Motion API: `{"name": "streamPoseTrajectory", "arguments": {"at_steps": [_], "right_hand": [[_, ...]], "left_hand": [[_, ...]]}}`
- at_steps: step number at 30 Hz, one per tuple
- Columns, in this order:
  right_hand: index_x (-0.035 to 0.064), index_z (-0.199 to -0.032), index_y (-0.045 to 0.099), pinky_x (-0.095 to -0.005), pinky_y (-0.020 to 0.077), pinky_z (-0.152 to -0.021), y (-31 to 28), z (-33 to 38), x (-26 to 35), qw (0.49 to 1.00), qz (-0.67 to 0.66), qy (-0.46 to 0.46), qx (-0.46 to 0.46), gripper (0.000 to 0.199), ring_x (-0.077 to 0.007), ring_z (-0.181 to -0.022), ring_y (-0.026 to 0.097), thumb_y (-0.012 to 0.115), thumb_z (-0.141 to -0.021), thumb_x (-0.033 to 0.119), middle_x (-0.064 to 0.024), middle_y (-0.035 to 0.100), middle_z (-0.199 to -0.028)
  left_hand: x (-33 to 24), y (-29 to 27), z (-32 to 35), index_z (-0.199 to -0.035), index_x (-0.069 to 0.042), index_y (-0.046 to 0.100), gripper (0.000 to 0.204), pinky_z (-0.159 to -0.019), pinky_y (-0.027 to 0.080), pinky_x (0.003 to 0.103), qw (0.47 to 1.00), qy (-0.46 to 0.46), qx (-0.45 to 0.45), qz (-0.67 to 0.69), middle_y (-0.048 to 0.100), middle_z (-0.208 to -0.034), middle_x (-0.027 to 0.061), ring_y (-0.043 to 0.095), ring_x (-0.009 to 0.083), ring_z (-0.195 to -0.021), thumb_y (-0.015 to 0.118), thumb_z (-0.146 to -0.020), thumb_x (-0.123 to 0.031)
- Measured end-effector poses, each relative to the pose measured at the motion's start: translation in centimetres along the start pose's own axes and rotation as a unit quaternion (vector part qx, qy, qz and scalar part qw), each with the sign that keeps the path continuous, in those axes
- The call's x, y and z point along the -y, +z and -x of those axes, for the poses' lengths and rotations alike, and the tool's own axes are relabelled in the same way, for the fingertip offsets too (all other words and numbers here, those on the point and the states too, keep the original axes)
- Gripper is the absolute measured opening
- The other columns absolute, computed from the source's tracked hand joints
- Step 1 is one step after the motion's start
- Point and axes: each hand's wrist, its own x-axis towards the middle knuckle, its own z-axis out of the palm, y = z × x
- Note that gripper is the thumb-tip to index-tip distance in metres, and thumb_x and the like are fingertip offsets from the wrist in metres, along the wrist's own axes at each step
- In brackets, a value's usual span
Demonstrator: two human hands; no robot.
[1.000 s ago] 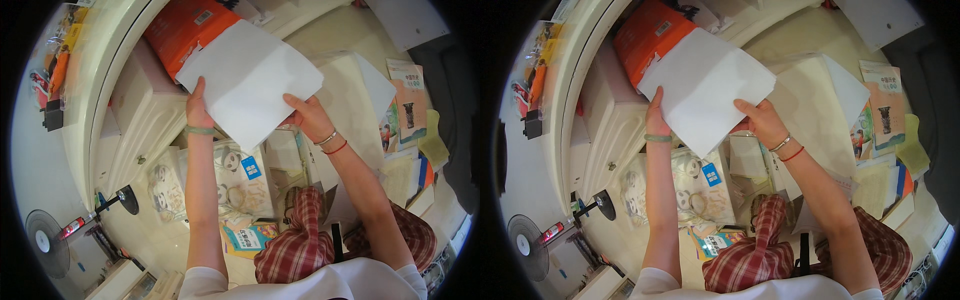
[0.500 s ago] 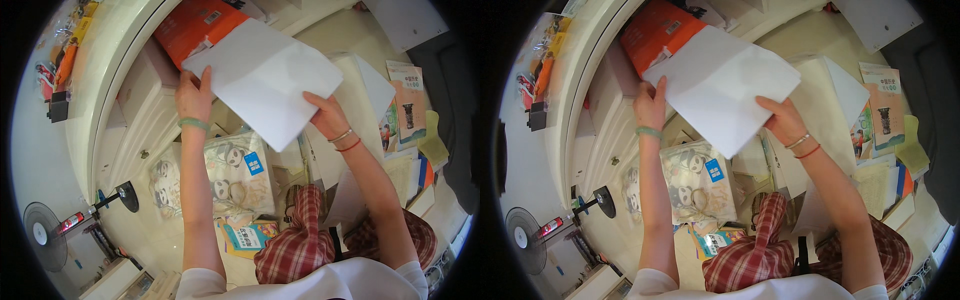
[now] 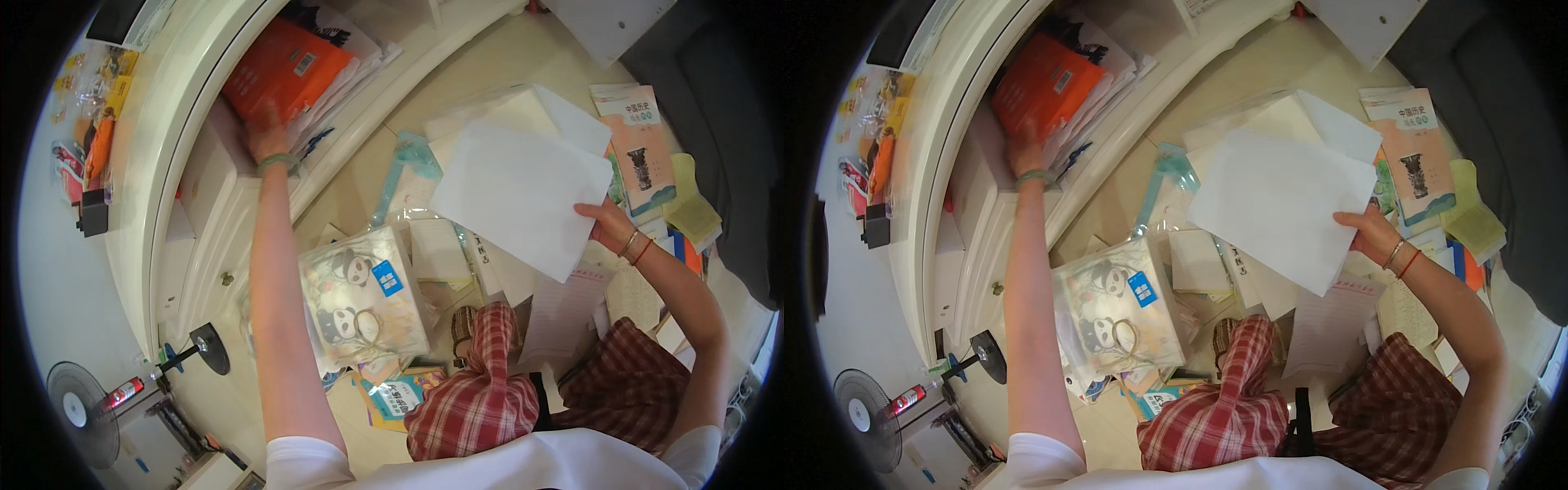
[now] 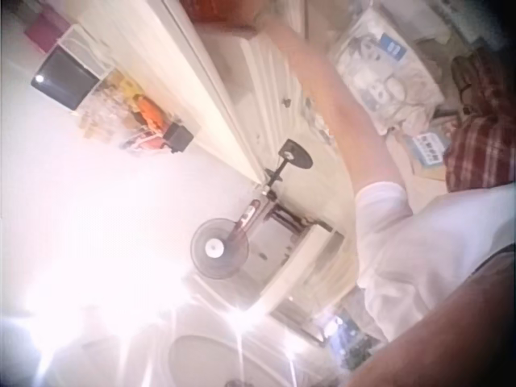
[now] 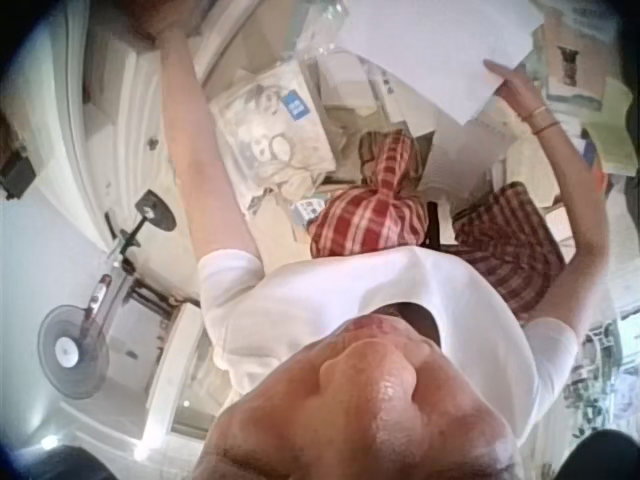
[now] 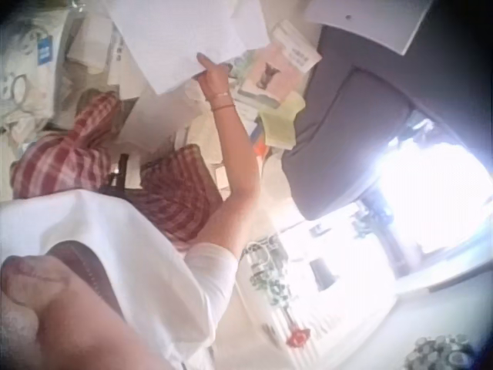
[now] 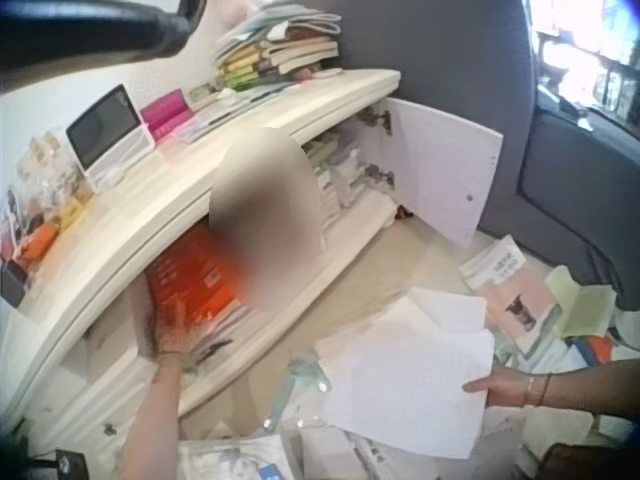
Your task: The person sits on the floor and organizes a pile of loose papers, notebooks, and stationery. They sort through the items, folding papers and stacking them into neat piles, while also handling a package of highlighters and a small notepad.
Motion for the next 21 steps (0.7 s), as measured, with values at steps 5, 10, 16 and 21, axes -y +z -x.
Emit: {"name": "streamPoseTrajectory", "arguments": {"at_steps": [5,10,16,21], "right_hand": [[0.0061,-0.135,0.034,-0.0445,0.0537,-0.084,-4.8,0.8,-3.1,0.997,-0.031,0.068,-0.032,0.054,-0.0246,-0.109,0.057,0.059,-0.088,0.012,-0.0111,0.051,-0.126],[0.0054,-0.135,0.032,-0.0430,0.0559,-0.081,-7.2,-1.3,-5.6,0.995,0.009,0.084,-0.057,0.054,-0.0245,-0.107,0.058,0.058,-0.089,0.013,-0.0108,0.050,-0.127],[0.0075,-0.138,0.027,-0.0428,0.0562,-0.081,-8.5,-2.2,-7.0,0.997,-0.012,0.069,-0.038,0.060,-0.0247,-0.112,0.055,0.060,-0.088,0.014,-0.0113,0.046,-0.131],[0.0103,-0.140,0.023,-0.0438,0.0545,-0.084,-9.1,-3.0,-7.4,0.997,-0.030,0.070,-0.010,0.067,-0.0259,-0.117,0.051,0.062,-0.086,0.017,-0.0103,0.040,-0.137]], "left_hand": [[-0.8,0.3,-2.5,-0.133,-0.001,0.041,0.077,-0.103,0.036,0.033,0.994,0.023,0.096,-0.039,0.042,-0.138,0.0195,0.045,0.0290,-0.124,0.069,-0.075,-0.045],[-2.9,-0.7,-4.0,-0.131,-0.010,0.046,0.084,-0.087,0.047,0.039,0.969,-0.102,0.202,-0.100,0.054,-0.127,0.0138,0.053,0.0285,-0.114,0.074,-0.064,-0.053],[-3.2,-0.3,-1.0,-0.137,-0.015,0.038,0.100,-0.068,0.051,0.046,0.856,-0.445,0.231,0.126,0.058,-0.115,0.0092,0.057,0.0272,-0.097,0.064,-0.061,-0.076],[-3.2,-0.7,-0.8,-0.139,-0.015,0.035,0.098,-0.065,0.052,0.042,0.867,-0.438,0.181,0.155,0.057,-0.116,0.0109,0.059,0.0257,-0.092,0.055,-0.068,-0.079]]}}
